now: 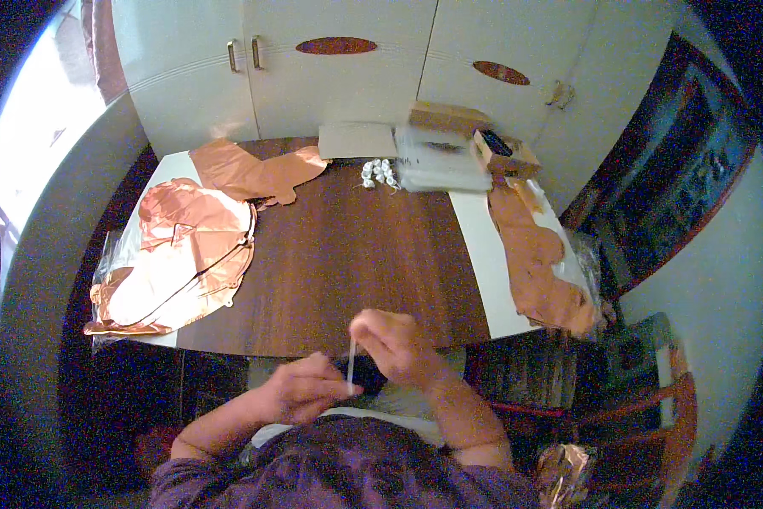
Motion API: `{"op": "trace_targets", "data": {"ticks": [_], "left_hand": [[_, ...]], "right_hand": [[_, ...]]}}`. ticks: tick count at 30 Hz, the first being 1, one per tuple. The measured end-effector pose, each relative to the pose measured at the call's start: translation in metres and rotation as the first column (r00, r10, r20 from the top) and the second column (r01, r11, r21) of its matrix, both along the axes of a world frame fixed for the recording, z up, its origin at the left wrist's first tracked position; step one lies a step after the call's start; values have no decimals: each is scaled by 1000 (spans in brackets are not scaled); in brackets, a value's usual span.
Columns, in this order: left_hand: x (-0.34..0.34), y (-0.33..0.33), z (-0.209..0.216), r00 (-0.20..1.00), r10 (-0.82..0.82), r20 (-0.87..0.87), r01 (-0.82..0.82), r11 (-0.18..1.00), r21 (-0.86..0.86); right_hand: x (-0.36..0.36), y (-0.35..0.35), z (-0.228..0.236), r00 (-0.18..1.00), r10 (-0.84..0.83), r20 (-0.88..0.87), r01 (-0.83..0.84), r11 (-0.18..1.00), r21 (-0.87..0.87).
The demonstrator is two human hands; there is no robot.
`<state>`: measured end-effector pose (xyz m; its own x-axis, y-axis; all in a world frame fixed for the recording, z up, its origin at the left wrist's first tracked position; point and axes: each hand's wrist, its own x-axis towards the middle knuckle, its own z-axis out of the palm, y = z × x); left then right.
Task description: Tying white strings onto small plastic valves for balloons on a desk.
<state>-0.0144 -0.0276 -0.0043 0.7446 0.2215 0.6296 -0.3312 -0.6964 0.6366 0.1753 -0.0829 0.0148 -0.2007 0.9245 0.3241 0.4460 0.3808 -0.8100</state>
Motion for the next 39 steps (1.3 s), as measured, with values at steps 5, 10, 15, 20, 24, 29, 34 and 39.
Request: {"op": "trace_targets", "data": {"ticks": [5, 10, 15, 20, 24, 29, 34, 39], "left_hand": [[-13, 28, -14, 918, 335, -212, -312, 941, 133], [-4, 33, 11, 928, 363, -81, -358, 931, 65], [1, 8, -3, 992, 117, -55, -118, 993, -9], [-7, 25, -22, 945, 259, -200, -241, 965, 107], [-10, 25, 13, 932, 343, -117, -337, 939, 69], [-3, 8, -7, 979, 14, -205, -34, 995, -97], [2, 33, 5, 935, 256, -244, -257, 966, 28], [-5, 32, 18, 938, 331, -104, -333, 943, 3]], "right_hand": [[-4, -9, -9, 941, 338, -10, -337, 939, 62], [-15, -7, -5, 880, 416, 228, -360, 899, -250], [2, 7, -8, 995, 63, 80, -64, 998, 0], [-10, -6, -5, 972, 227, 54, -231, 968, 93], [-4, 5, -24, 958, 182, 221, -150, 976, -155], [3, 6, -3, 998, -62, -24, 61, 997, -47], [-10, -18, -2, 963, 269, -7, -269, 961, -70], [-7, 5, -39, 951, 182, 249, -204, 977, 65]]}}
